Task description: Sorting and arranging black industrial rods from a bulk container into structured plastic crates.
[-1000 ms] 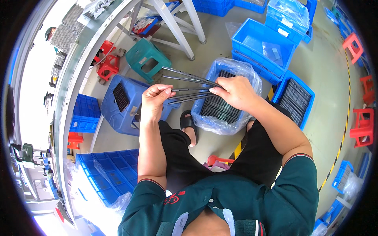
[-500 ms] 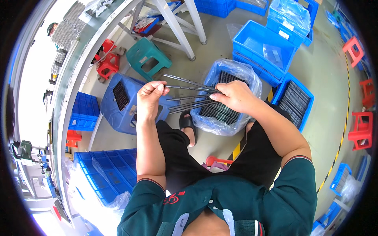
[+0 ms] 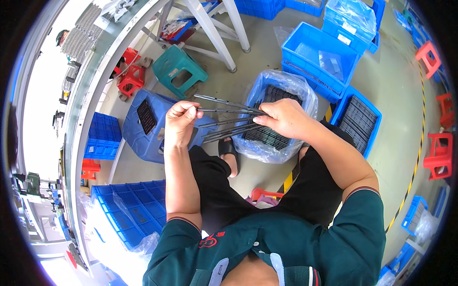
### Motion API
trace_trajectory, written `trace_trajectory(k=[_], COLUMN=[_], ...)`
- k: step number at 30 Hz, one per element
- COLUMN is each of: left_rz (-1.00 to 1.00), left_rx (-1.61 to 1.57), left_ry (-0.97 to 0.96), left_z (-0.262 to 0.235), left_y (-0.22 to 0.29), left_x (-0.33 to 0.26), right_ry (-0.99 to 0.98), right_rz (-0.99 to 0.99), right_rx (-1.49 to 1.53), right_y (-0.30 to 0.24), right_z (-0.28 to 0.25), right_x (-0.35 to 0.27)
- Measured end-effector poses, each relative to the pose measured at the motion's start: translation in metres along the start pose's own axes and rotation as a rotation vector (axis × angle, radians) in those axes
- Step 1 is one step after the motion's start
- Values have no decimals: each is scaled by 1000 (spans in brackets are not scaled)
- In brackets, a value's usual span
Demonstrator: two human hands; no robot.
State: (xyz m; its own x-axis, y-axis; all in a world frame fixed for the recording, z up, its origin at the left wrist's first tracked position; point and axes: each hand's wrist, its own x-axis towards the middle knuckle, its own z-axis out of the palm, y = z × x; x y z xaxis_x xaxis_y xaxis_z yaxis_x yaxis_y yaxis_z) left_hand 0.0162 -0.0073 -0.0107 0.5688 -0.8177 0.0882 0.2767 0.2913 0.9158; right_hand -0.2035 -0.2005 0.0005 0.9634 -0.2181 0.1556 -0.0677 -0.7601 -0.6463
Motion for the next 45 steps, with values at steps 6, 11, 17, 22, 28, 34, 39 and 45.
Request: trace_trajectory(k=[6, 11, 17, 22, 28, 34, 39, 45], left_rz=[-173, -66, -124, -229, -217, -120, -178, -48], left_rx=[-435, -175, -536, -514, -234, 129, 173, 319], left_ry=[-180, -77, -441, -341, -2, 9, -37, 80], left_z=[-1, 1, 7, 3, 9, 15, 11, -16], left_y=[-4, -2, -11, -13, -7, 3, 3, 13], left_x=[-1, -2, 2, -1, -2, -2, -3, -1], right_ry=[-64, -33, -150, -108, -101, -159, -175, -213], right_rz=[5, -23, 22, 52, 169, 202, 153, 164], right_rx=[82, 100, 238, 164, 130, 128, 136, 100], right_y=[2, 6, 4, 8, 11, 6, 11, 13], right_z=[-4, -2, -3, 2, 4, 0, 6, 8], right_x=[1, 0, -2, -4, 1, 5, 4, 3])
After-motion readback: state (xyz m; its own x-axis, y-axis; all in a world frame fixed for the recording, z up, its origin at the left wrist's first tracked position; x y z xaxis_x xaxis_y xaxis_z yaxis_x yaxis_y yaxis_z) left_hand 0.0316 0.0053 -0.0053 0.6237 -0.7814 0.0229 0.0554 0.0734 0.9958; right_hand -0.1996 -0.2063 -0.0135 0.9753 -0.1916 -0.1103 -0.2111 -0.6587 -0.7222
